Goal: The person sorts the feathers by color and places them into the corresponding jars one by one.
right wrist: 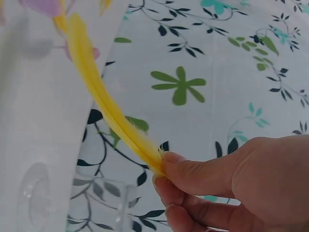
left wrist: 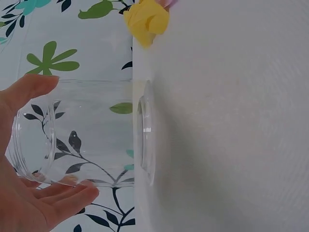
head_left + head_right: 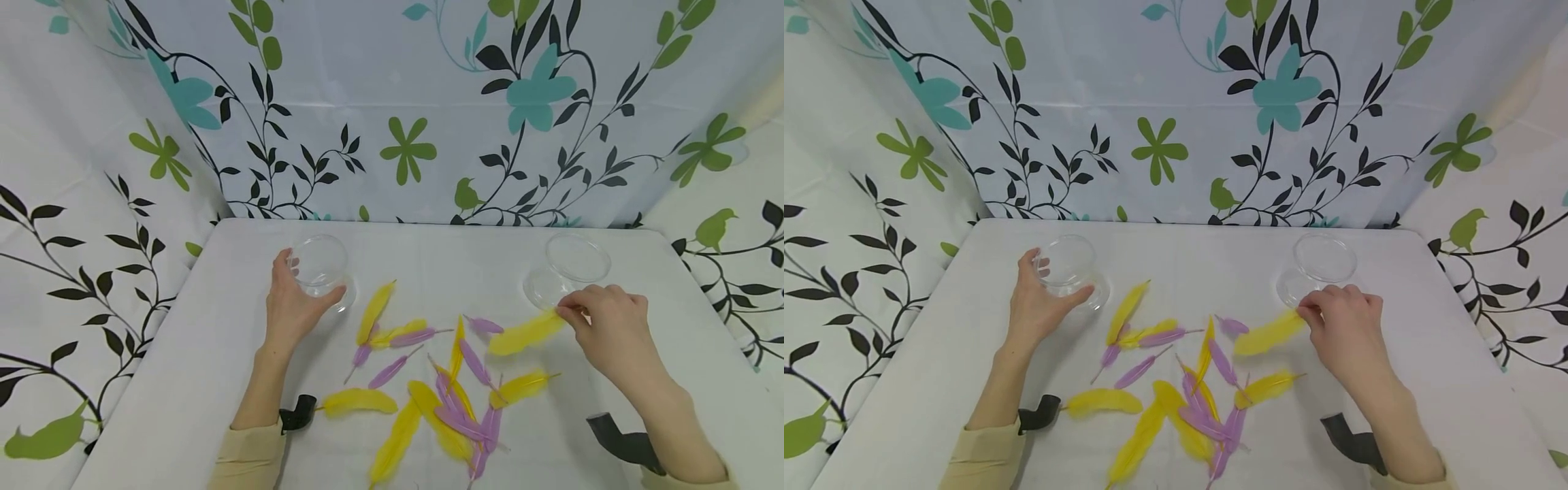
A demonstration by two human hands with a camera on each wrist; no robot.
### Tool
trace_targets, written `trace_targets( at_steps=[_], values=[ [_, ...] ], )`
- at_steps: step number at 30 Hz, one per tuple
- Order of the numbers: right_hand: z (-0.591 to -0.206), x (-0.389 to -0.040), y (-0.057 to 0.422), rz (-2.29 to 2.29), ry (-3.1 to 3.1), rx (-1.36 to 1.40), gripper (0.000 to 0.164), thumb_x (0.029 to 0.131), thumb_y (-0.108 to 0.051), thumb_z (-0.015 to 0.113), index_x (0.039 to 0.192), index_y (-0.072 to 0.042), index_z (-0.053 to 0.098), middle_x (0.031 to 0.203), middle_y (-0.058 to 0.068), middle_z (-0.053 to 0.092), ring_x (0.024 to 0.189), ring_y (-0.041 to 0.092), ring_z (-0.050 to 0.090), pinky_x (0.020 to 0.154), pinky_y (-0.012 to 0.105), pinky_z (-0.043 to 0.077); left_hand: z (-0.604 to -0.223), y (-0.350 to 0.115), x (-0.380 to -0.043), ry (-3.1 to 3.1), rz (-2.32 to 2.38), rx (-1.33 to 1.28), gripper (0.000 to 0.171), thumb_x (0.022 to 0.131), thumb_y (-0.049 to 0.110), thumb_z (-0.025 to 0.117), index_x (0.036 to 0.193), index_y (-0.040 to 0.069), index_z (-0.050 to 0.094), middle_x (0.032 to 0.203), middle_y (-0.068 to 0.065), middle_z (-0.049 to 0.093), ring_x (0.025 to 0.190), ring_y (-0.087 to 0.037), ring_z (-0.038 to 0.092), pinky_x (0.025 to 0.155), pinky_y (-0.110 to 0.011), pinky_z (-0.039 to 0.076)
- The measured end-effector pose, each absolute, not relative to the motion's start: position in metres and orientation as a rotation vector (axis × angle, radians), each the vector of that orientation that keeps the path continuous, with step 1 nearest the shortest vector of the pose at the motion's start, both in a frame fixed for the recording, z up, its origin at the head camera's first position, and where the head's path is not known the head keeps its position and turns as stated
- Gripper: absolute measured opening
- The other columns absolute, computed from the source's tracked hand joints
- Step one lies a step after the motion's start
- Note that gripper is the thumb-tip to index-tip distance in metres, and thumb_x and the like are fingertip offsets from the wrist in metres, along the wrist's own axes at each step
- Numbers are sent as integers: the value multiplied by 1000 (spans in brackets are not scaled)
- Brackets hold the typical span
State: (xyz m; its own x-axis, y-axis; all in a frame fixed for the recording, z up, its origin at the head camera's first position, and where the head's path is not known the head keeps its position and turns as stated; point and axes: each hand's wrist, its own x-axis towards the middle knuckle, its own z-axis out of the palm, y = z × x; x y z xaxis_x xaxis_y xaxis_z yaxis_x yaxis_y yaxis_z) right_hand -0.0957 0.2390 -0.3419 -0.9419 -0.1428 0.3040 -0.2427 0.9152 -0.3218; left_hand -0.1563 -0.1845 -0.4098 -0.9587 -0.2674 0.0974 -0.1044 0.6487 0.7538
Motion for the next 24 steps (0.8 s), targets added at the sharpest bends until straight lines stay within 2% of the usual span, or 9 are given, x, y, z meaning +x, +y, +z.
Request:
trace_targets(
  at_steps=[5,9,13,19,24],
  values=[
    [-319,-99,225,481,-2696,339,8,79,-1,80,86,-3,76,76,8,67,75,26,47,73,48,24,-402,-185,-153,-2755,-1137,260,112,76,46,82,158,17,11,149,-18,39,130,-41,47,104,-61,43],
    [-308,-102,219,417,-2698,369,8,78,-1,80,85,-2,76,72,8,65,74,27,47,76,52,28,-397,-184,-151,-2821,-1087,209,111,76,46,82,158,16,14,146,-19,39,125,-44,49,101,-62,45],
    [-305,-105,215,399,-2704,369,7,79,0,79,85,-1,76,71,8,64,75,30,48,78,56,30,-393,-184,-150,-2862,-1074,180,110,75,46,82,157,13,16,148,-19,40,127,-44,48,103,-63,42],
    [-302,-114,189,557,-2475,445,9,79,2,79,88,1,77,75,12,66,77,32,50,74,48,28,-390,-185,-147,-2890,-1067,148,109,75,45,82,155,11,17,152,-17,41,131,-43,47,106,-63,38],
    [-290,-130,150,658,-2233,599,6,82,3,77,88,4,76,77,15,67,77,35,54,70,44,30,-387,-187,-142,-2928,-1073,142,109,74,47,82,154,10,18,153,-15,41,127,-44,49,103,-62,41]
  ],
)
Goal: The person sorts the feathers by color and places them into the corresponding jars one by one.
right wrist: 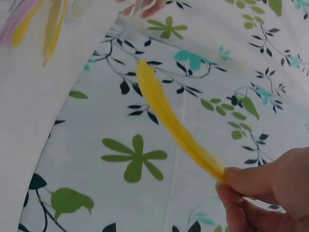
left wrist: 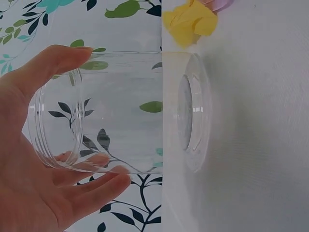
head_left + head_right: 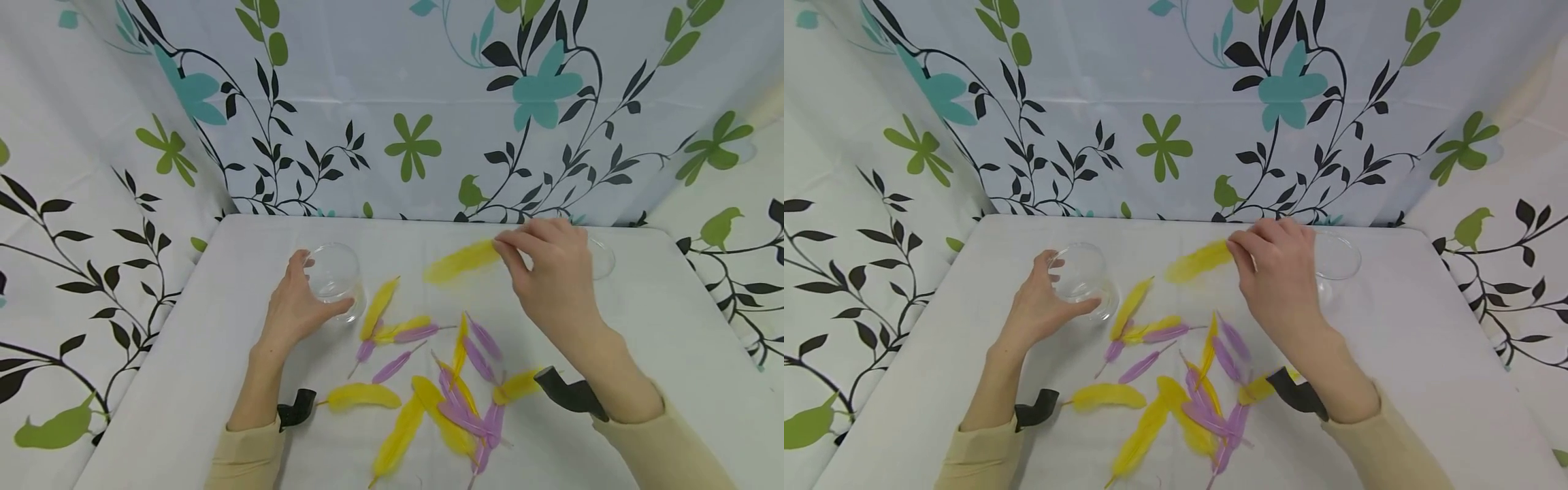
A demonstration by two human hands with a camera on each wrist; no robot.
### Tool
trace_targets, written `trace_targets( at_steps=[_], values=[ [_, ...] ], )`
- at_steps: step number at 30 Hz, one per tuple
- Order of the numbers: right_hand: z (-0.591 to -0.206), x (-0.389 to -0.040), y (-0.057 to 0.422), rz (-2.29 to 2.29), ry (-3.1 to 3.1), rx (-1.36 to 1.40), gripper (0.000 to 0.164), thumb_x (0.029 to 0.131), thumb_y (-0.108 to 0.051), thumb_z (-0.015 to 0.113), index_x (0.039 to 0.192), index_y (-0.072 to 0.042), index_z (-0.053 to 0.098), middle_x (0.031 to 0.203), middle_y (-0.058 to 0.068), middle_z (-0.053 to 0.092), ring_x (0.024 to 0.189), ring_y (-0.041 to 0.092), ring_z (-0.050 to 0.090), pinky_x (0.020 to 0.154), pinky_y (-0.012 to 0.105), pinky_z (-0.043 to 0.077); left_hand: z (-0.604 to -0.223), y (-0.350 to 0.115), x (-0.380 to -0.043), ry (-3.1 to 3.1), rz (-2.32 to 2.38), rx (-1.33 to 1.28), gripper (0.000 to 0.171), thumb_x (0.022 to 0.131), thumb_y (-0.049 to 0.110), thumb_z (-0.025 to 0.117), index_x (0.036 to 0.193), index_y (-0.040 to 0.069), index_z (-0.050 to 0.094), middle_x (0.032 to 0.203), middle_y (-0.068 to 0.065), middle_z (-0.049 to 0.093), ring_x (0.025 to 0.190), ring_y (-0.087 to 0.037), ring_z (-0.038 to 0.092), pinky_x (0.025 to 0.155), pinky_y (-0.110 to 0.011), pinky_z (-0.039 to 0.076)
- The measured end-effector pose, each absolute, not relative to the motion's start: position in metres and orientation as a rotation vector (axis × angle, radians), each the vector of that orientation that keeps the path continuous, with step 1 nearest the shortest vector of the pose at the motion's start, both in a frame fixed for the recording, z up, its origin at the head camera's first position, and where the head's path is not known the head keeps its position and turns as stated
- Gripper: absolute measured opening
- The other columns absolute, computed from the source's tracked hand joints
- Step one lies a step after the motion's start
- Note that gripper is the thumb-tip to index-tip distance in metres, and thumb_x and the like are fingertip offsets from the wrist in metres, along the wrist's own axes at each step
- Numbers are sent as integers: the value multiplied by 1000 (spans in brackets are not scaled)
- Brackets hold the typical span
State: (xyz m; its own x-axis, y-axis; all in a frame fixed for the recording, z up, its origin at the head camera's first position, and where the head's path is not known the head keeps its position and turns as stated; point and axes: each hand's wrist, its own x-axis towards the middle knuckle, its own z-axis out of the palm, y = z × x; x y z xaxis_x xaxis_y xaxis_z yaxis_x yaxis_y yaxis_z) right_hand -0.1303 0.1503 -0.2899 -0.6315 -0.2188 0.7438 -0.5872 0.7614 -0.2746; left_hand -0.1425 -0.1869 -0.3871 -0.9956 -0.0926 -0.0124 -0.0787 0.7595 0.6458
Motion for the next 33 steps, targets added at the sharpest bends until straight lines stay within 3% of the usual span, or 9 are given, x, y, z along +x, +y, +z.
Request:
trace_targets(
  at_steps=[7,18,24,30,33],
  values=[
    [-285,-153,86,701,-2150,792,6,88,-3,73,88,2,76,78,13,64,77,32,54,75,45,40,-387,-188,-141,-2963,-1081,115,108,73,49,83,152,13,19,152,-13,42,124,-42,52,102,-60,43],
    [-322,-179,14,583,-2298,940,8,93,-8,69,89,-5,75,82,6,62,82,25,53,77,38,41,-386,-186,-142,-2981,-1075,101,109,74,48,83,153,11,17,153,-15,41,123,-42,53,101,-61,44],
    [-345,-184,-7,565,-2454,989,10,94,-10,69,93,-7,78,84,5,65,82,22,53,76,35,46,-386,-186,-143,-2975,-1066,80,109,74,46,83,153,10,18,152,-16,41,120,-42,54,98,-58,47],
    [-356,-185,-15,642,-2618,1015,14,95,-13,66,92,-11,79,83,1,69,78,19,49,72,31,42,-385,-188,-142,-2960,-1053,56,107,74,45,83,152,9,19,150,-17,43,119,-42,55,97,-58,47],
    [-354,-182,-12,697,-2657,1037,15,97,-17,64,98,-12,79,90,1,71,83,20,50,76,33,42,-386,-190,-141,-2960,-1052,56,107,74,45,83,152,9,19,150,-17,43,121,-43,54,97,-60,46]
  ],
)
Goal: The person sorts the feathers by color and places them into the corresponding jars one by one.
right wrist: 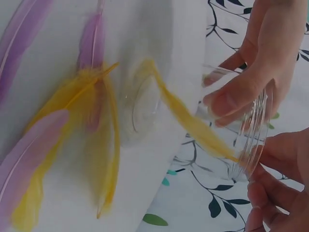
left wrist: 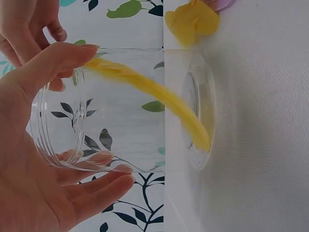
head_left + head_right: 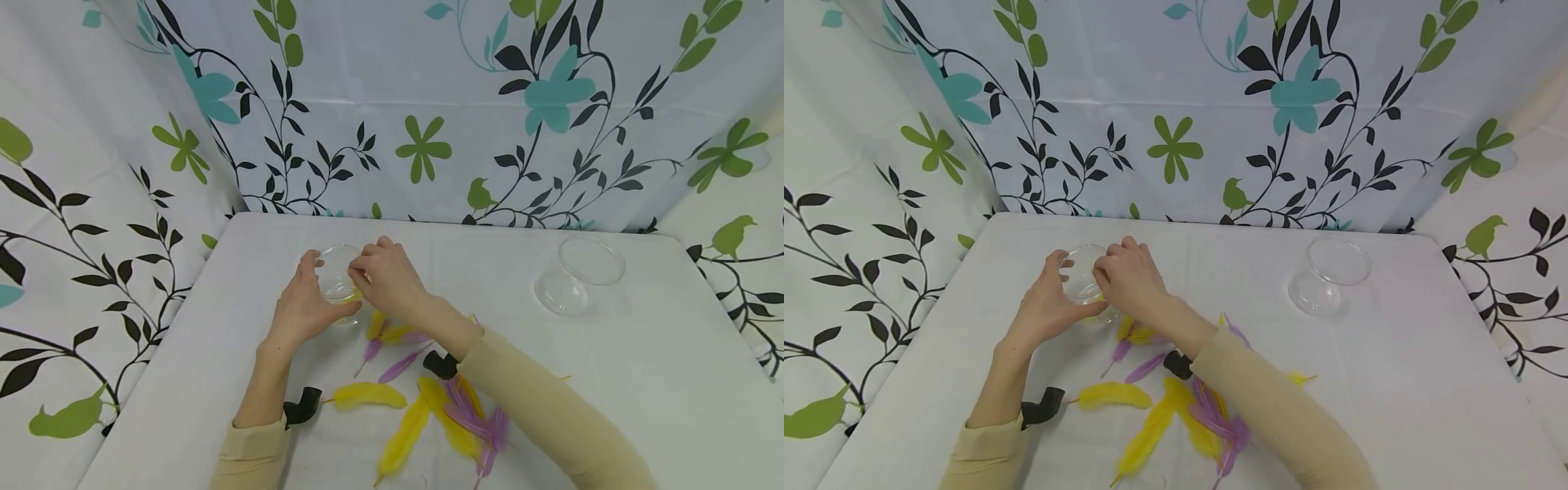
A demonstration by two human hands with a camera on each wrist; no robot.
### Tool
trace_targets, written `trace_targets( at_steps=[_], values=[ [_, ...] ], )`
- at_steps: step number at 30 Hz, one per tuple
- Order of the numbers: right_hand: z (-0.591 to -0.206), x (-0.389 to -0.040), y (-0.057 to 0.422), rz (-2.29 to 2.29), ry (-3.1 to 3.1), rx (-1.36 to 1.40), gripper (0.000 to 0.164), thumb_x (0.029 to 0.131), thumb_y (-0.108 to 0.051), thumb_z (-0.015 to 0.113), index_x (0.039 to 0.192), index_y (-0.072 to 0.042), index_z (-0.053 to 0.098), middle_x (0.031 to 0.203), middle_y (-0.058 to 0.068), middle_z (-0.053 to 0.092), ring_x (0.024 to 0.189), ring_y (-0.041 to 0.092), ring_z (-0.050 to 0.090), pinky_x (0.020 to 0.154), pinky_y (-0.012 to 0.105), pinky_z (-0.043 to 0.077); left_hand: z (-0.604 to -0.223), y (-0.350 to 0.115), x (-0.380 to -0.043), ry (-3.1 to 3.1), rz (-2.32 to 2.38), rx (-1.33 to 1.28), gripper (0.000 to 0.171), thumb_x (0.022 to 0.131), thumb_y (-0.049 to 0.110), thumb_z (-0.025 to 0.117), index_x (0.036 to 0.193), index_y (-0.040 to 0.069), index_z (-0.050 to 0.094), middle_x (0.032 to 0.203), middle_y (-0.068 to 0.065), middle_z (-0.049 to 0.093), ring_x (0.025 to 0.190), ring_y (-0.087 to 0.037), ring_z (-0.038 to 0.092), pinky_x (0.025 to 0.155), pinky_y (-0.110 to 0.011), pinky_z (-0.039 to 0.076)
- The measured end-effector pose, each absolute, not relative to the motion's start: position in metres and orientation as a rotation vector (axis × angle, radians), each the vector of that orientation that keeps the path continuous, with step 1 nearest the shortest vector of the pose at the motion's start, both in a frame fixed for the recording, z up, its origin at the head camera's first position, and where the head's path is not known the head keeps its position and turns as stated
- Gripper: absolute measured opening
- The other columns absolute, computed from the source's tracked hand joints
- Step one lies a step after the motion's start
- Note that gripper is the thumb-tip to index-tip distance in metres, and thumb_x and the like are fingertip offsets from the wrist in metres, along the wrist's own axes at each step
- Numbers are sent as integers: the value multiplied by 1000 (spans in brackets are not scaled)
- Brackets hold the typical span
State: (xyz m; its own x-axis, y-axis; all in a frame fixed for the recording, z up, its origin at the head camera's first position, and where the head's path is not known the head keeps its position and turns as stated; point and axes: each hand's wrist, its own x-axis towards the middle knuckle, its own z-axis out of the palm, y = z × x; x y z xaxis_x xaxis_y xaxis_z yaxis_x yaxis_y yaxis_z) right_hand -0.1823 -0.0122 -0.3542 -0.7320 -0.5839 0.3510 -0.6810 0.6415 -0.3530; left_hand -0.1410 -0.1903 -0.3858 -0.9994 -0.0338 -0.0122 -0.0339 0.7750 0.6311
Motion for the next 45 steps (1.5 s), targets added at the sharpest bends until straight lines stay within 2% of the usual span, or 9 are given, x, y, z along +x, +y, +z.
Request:
trace_targets(
  at_steps=[5,11,15,28,36,42,45],
  values=[
    [-352,-181,10,868,-2549,1029,19,98,-21,63,107,-10,76,97,2,72,90,23,53,84,37,45,-387,-191,-140,2946,1046,-83,108,73,47,84,151,10,19,151,-16,41,124,-43,53,99,-62,45],
    [-354,-182,59,970,-2518,897,15,95,-19,68,100,-8,75,89,3,71,84,25,53,77,36,44,-386,-193,-138,2933,1048,-137,108,72,48,83,151,13,19,152,-13,41,124,-42,51,100,-61,44],
    [-359,-177,92,910,-2646,784,12,93,-19,70,98,-8,75,87,3,71,85,27,54,77,37,45,-387,-195,-137,2934,1043,-143,106,72,46,83,151,13,20,152,-13,41,122,-42,52,99,-61,44],
    [-394,-132,196,776,-3123,592,19,88,-21,76,102,-8,73,90,-1,67,89,23,55,78,38,48,-387,-192,-139,2931,1054,-127,108,73,46,83,152,12,18,153,-13,40,123,-41,52,99,-61,44],
    [-411,-102,244,778,-3287,527,22,81,-27,81,94,-12,72,87,-4,63,84,17,53,74,33,50,-385,-190,-139,2945,1040,-114,106,73,47,83,151,12,19,151,-15,41,122,-42,51,98,-61,45],
    [-425,-90,260,733,-3289,554,24,74,-24,87,85,-17,67,85,-5,56,80,14,48,71,30,46,-386,-189,-140,2939,1048,-109,105,73,47,83,150,13,20,151,-14,41,122,-41,52,98,-61,45],
    [-430,-87,263,730,-3280,564,24,74,-22,87,79,-19,64,82,-6,52,78,12,46,69,28,44,-386,-189,-140,2937,1050,-105,105,73,46,83,150,12,20,151,-14,41,122,-41,52,98,-61,45]
  ],
)
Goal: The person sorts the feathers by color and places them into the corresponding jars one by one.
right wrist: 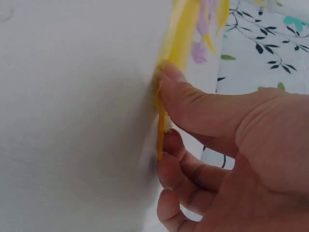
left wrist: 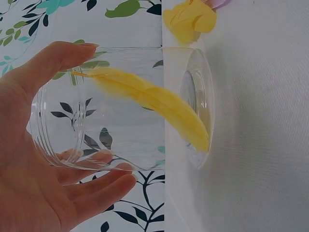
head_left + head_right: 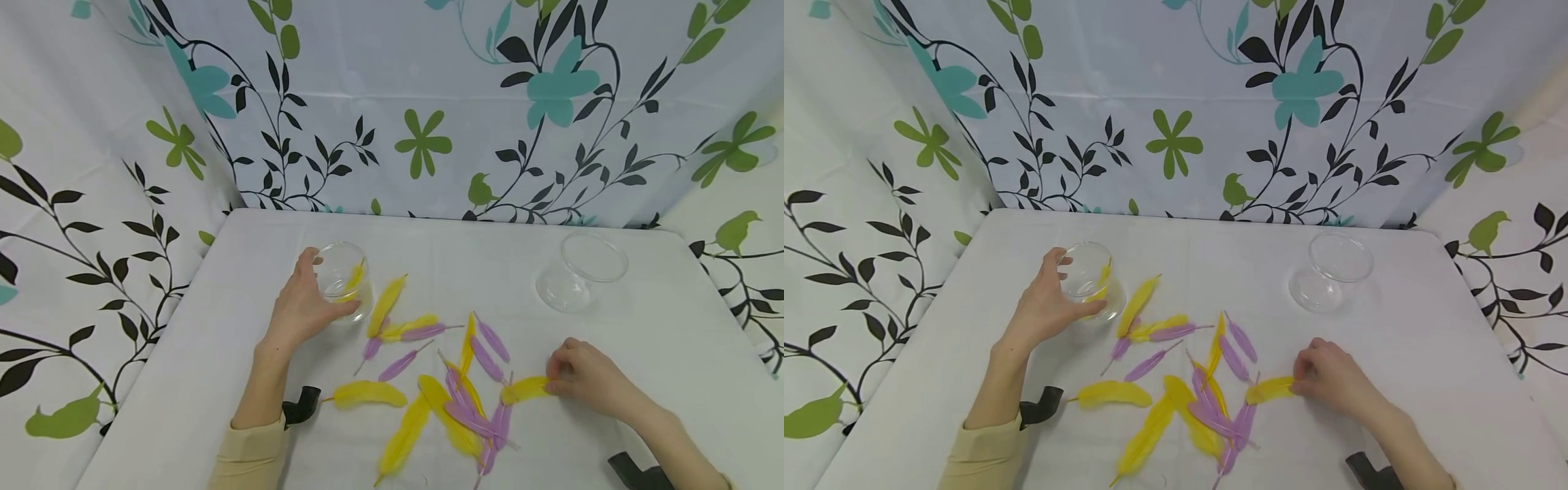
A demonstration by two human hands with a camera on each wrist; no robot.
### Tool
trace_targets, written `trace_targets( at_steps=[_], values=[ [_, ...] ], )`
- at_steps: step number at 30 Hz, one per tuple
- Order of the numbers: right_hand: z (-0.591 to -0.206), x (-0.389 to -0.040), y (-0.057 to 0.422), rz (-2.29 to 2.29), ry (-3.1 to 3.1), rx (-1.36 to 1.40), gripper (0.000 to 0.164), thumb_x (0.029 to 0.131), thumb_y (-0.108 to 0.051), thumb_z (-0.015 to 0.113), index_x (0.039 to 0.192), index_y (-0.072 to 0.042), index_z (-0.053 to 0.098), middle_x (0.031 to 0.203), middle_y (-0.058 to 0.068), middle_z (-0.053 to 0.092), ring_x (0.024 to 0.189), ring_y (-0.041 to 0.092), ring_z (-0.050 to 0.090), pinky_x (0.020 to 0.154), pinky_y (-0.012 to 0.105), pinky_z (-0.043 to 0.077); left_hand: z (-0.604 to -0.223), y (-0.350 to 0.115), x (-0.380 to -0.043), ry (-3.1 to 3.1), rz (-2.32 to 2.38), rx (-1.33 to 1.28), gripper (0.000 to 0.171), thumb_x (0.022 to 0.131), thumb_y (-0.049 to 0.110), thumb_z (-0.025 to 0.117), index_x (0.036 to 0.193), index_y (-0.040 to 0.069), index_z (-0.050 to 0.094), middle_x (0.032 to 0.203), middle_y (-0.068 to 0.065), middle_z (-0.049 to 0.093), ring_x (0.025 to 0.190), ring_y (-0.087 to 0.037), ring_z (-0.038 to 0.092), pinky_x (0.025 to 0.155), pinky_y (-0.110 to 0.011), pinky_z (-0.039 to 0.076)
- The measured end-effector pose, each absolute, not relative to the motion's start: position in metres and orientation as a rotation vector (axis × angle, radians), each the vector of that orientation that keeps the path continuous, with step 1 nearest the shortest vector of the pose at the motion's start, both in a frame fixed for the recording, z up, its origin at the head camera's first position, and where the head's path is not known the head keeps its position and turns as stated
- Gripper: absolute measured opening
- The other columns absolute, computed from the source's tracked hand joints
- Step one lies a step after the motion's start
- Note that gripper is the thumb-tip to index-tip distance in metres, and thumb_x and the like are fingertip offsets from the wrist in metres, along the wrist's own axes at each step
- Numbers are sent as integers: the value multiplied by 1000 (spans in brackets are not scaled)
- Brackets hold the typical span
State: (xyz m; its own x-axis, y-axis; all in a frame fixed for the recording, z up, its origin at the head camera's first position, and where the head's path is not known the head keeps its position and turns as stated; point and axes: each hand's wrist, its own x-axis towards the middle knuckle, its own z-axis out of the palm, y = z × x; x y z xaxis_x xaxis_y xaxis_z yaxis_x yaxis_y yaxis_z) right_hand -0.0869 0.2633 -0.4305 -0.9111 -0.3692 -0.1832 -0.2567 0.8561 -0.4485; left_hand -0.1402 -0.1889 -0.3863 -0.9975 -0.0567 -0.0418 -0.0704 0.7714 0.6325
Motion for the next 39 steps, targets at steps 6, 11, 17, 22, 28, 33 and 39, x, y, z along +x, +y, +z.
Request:
trace_targets(
  at_steps=[6,11,17,22,28,33,39],
  values=[
    [-428,-86,266,-606,2778,-517,23,76,-19,85,76,-20,62,77,-9,51,73,7,44,65,25,42,-387,-189,-140,2939,1054,-101,106,73,46,83,151,13,19,152,-14,40,122,-41,52,99,-61,44],
    [-411,-86,268,-592,2743,-517,22,78,-15,82,76,-22,61,69,-13,54,64,3,44,59,22,40,-387,-189,-140,2940,1057,-99,106,73,45,83,151,13,18,152,-14,40,122,-41,52,98,-61,44],
    [-385,-92,269,-534,2743,-565,19,79,-15,82,76,-22,64,71,-14,58,65,2,46,59,22,44,-386,-187,-140,2935,1049,-105,105,73,47,82,151,15,19,152,-13,40,122,-41,51,99,-60,44],
    [-362,-98,270,-438,2788,-586,15,79,-12,82,78,-21,69,72,-14,59,65,4,46,57,23,43,-385,-188,-140,2934,1044,-105,106,74,46,82,152,14,18,153,-13,40,124,-42,50,100,-61,43],
    [-338,-111,259,-349,2930,-643,12,79,-7,82,80,-15,73,74,-10,63,65,8,50,57,25,46,-385,-188,-140,2937,1052,-101,106,74,46,82,152,13,18,153,-12,40,125,-41,50,101,-61,43],
    [-317,-125,230,-406,3046,-777,9,80,-4,80,85,-10,75,77,-5,64,66,9,54,59,28,49,-385,-188,-141,2929,1050,-110,106,74,45,83,152,14,18,153,-12,40,125,-42,50,101,-61,42],
    [-292,-147,169,-569,3164,-995,8,84,-1,77,91,-4,76,79,3,64,65,16,56,59,31,48,-386,-189,-141,2924,1058,-114,106,74,45,82,152,14,18,153,-13,39,125,-41,50,101,-61,43]
  ],
)
